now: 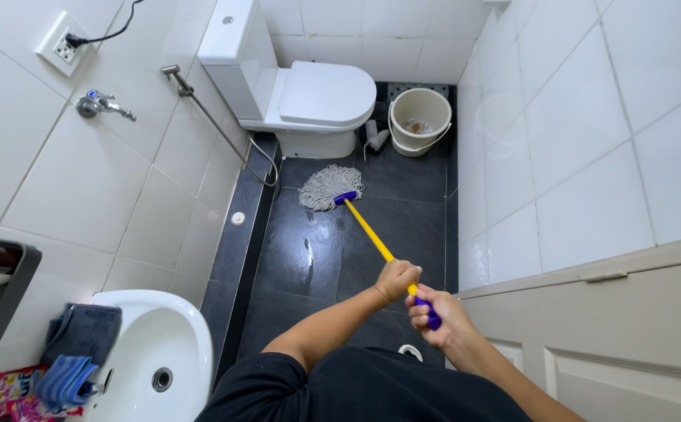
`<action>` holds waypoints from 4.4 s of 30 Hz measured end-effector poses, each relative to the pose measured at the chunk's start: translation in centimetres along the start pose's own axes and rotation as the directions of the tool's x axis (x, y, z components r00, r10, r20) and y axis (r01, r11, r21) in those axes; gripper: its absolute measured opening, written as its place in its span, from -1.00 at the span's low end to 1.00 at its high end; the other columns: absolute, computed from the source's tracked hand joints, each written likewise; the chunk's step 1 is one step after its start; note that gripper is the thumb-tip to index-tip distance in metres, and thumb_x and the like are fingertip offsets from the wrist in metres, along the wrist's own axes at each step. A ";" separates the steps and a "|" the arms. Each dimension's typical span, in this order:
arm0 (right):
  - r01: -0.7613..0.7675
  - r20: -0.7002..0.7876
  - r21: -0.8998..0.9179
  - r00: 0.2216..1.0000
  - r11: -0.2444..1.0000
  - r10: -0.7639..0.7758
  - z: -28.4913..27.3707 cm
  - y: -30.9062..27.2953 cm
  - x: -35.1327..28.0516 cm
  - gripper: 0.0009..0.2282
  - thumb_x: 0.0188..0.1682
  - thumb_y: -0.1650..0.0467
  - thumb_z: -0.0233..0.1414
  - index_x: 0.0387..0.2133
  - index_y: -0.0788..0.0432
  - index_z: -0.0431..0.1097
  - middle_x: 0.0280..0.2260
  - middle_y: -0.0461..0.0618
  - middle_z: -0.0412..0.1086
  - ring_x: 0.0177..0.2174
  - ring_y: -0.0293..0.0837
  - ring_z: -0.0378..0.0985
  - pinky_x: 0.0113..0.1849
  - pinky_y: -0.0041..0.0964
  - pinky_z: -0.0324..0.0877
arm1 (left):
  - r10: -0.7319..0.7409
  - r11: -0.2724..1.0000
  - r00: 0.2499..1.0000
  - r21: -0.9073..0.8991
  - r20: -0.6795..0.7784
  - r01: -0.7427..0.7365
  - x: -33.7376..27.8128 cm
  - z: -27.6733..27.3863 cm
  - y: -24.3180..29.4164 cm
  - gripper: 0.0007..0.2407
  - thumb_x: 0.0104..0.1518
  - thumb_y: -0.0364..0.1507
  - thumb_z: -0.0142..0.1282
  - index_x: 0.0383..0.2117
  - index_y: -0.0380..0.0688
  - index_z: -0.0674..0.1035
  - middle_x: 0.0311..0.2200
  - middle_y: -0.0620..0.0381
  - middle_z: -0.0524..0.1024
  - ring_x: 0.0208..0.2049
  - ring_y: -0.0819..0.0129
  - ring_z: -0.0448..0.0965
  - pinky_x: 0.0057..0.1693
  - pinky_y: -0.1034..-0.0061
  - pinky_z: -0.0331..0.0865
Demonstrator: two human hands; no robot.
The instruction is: The recorder mops a bathroom floor using a mop.
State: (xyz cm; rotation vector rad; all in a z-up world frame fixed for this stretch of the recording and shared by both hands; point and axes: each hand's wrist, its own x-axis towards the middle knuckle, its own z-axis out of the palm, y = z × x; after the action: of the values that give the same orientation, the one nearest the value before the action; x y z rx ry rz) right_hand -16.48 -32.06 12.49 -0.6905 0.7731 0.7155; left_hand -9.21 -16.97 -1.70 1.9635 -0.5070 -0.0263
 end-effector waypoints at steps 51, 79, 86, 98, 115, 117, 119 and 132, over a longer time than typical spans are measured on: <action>-0.061 -0.087 0.143 0.993 0.988 0.074 -7.0 -1.0 -0.4 -0.66 0.13 0.41 -0.13 0.18 -0.07 0.24 -0.47 0.02 0.34 -0.67 -0.33 0.22 -0.65 -0.51 0.14 | 0.056 0.996 0.998 -0.072 0.023 -0.055 -0.2 6.7 0.8 -0.77 0.24 -0.44 0.06 -0.61 -0.18 0.56 -0.62 -0.03 0.50 -0.59 0.10 0.54 -0.38 0.26 0.35; 0.144 -0.162 0.224 0.981 0.964 -0.109 -8.7 0.6 -3.9 -0.74 0.07 0.48 -0.08 0.03 0.04 0.24 -0.42 0.07 0.36 -0.66 -0.35 0.21 -0.65 -0.51 0.12 | -0.022 0.996 0.989 -0.080 0.148 0.034 2.0 8.7 5.0 -0.64 0.13 -0.26 -0.06 -0.70 -0.25 0.61 -0.68 -0.08 0.52 -0.61 0.07 0.57 -0.36 0.25 0.41; 0.146 -0.203 0.331 0.976 0.932 -0.080 -10.4 2.0 -10.1 -0.75 0.07 0.49 -0.11 0.01 0.08 0.24 -0.40 0.12 0.33 -0.66 -0.36 0.20 -0.65 -0.53 0.12 | -0.040 0.994 0.943 -0.079 0.331 0.070 -0.9 9.8 11.3 -0.63 0.17 -0.23 -0.06 -0.66 -0.25 0.62 -0.66 -0.09 0.52 -0.58 0.06 0.58 -0.33 0.25 0.42; 0.236 -0.199 0.274 0.962 0.932 -0.185 -8.7 1.3 -5.9 -0.80 0.07 0.49 -0.08 -0.05 0.06 0.23 -0.42 0.08 0.36 -0.65 -0.35 0.23 -0.63 -0.50 0.15 | 0.054 0.999 0.946 -0.024 0.320 -0.048 2.6 10.1 5.2 -0.67 0.10 -0.24 -0.06 -0.66 -0.17 0.62 -0.63 -0.04 0.56 -0.58 0.07 0.60 -0.36 0.25 0.43; 0.292 -0.174 0.392 0.955 0.872 -0.242 -4.8 -0.3 0.0 -0.83 0.08 0.49 -0.11 -0.12 -0.01 0.20 -0.46 0.08 0.35 -0.66 -0.30 0.28 -0.63 -0.46 0.19 | -0.033 0.980 0.906 -0.165 0.423 0.113 7.9 8.9 -2.6 -0.74 0.17 -0.38 -0.01 -0.63 -0.20 0.61 -0.64 0.00 0.56 -0.56 0.07 0.58 -0.34 0.34 0.43; 0.304 -0.172 0.375 0.951 0.876 -0.257 -4.7 0.2 -0.6 -0.84 0.08 0.47 -0.06 -0.11 -0.02 0.22 -0.45 0.08 0.36 -0.67 -0.28 0.27 -0.63 -0.46 0.18 | 0.496 0.848 0.805 0.017 0.324 -0.530 7.6 9.1 -4.2 -0.76 0.16 -0.34 0.00 -0.58 -0.23 0.56 -0.59 0.01 0.53 -0.50 0.09 0.57 -0.30 0.34 0.41; 0.290 -0.203 0.351 0.952 0.890 -0.230 -5.5 1.4 -3.7 -0.84 0.08 0.46 -0.08 -0.11 -0.01 0.22 -0.45 0.08 0.37 -0.67 -0.30 0.26 -0.62 -0.46 0.16 | 0.293 0.955 0.888 -0.053 0.356 -0.293 5.0 9.1 0.8 -0.71 0.16 -0.29 0.01 -0.60 -0.24 0.59 -0.60 -0.01 0.55 -0.52 0.10 0.58 -0.30 0.34 0.42; 0.320 -0.084 0.435 0.945 0.842 -0.316 -6.2 -3.1 1.5 -0.89 0.02 0.47 -0.11 -0.25 -0.01 0.25 -0.49 0.03 0.31 -0.66 -0.30 0.27 -0.61 -0.44 0.19 | 0.123 0.932 0.907 -0.360 0.403 0.033 10.8 11.1 -3.2 -0.71 0.26 -0.38 -0.02 -0.61 -0.26 0.55 -0.66 -0.02 0.51 -0.59 0.09 0.51 -0.38 0.34 0.39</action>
State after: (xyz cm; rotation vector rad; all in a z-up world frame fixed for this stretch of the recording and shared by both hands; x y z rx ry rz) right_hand -15.61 -38.06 8.87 -0.3878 0.7716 0.2144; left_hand -0.94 -29.32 -7.16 1.5799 -0.7716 -0.4920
